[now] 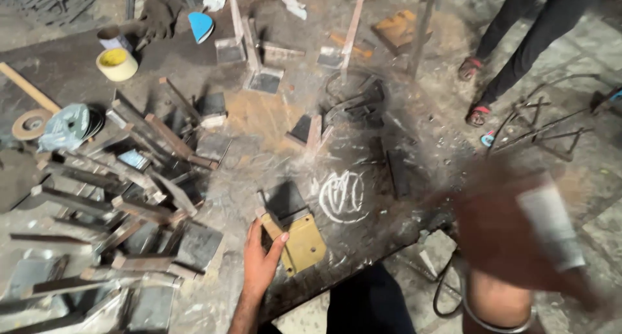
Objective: The person sits at a metal workbench and marks layout lines on flat metal pieces using a marker and a yellow template block. They align each metal piece against the template, trace along its edge with the marker, and set the marked piece aside before taking the next piece.
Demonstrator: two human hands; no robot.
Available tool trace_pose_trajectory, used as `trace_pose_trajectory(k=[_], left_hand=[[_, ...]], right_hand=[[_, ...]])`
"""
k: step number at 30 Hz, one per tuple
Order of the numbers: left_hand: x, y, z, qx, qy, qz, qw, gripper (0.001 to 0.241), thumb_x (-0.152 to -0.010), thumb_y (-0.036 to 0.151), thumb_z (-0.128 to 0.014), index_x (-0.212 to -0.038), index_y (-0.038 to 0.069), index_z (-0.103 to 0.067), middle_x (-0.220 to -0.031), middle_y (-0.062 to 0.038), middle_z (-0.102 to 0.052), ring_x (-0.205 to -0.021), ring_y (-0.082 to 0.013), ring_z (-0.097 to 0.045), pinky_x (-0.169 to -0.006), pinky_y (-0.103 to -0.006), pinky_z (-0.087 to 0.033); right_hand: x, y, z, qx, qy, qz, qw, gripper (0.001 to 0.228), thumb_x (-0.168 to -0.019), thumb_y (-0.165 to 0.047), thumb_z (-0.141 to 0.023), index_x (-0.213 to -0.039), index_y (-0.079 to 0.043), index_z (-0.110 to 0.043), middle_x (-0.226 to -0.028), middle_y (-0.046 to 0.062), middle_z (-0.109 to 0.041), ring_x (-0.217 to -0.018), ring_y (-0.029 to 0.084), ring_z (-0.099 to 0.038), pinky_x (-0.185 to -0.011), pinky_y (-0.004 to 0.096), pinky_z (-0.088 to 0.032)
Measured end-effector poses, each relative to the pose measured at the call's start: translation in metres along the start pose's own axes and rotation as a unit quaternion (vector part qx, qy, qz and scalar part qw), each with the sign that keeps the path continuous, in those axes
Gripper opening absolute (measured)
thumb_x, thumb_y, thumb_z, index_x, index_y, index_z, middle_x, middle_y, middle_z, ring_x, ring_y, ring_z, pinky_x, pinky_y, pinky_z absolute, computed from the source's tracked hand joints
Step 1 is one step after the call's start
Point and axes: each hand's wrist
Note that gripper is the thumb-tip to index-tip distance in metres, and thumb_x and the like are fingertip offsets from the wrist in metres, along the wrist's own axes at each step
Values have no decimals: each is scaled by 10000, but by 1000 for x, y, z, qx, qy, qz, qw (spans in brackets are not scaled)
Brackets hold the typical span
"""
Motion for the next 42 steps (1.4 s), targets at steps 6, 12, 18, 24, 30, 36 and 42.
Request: trace_pose_trajectory(k=[6,12,18,24,30,36,42], left_hand=[[-2,13,4,50,-9,0,999,630,-871,223,-769,-1395,-21,-519,-1338,-176,-603,-1231,-295,-593,-1038,-377,-461],[2,2,1,31,-3,-10,999,627,-867,210,-774,-1391,-20,-517,-1333,-173,-605,-1231,-293,-590,-1037,-381,-465],[-1,12,2,36,-9,8,999,605,-853,198,-773,-1366,-13,-533,-1284,-157,-618,-1181,-277,-621,-987,-369,-503],[-2,10,2,34,-8,9,999,622,-846,197,-776,-1370,-22,-524,-1264,-161,-620,-1156,-280,-628,-976,-373,-505],[0,11,3,20,-7,5,1000,608,-850,214,-782,-1353,-23,-537,-1261,-165,-630,-1153,-290,-631,-976,-383,-503],[-1,20,5,28,-10,20,999,603,-838,212,-792,-1347,-8,-556,-1252,-162,-652,-1134,-274,-651,-965,-380,-516],[-4,14,8,48,-26,34,998,645,-788,164,-836,-1350,5,-562,-1209,-135,-691,-1099,-226,-682,-946,-355,-542]], right_hand=[[-28,-1,3,175,247,-73,950,658,-1095,-638,-572,-1432,-80,-479,-1498,188,-478,-1375,274,-457,-1045,524,-424],[-76,-13,-48,196,110,-60,973,800,-1049,-644,-535,-1388,76,-463,-1471,302,-539,-1411,402,-563,-1310,533,-424],[-60,16,-5,160,-208,-127,957,676,-948,-496,-709,-1276,79,-577,-1251,236,-755,-1063,294,-750,-890,412,-663],[-49,49,-18,129,-85,-149,977,475,-1005,-307,-699,-1383,-30,-622,-1341,155,-729,-1118,240,-746,-906,363,-637],[4,163,-17,381,-84,-377,840,491,-928,-356,-750,-1343,-127,-620,-1103,118,-776,-976,265,-791,-832,386,-621],[76,235,-52,369,-170,-288,867,581,-827,-293,-810,-1340,-109,-606,-1241,169,-689,-1064,297,-690,-915,414,-547],[96,262,-61,431,-115,-211,870,505,-819,-126,-755,-1308,-124,-628,-1168,131,-705,-1135,370,-614,-941,448,-508]])
Point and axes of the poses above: each hand's wrist, its own x-axis away from the middle knuckle, its own z-axis out of the back of the hand, y = z × x
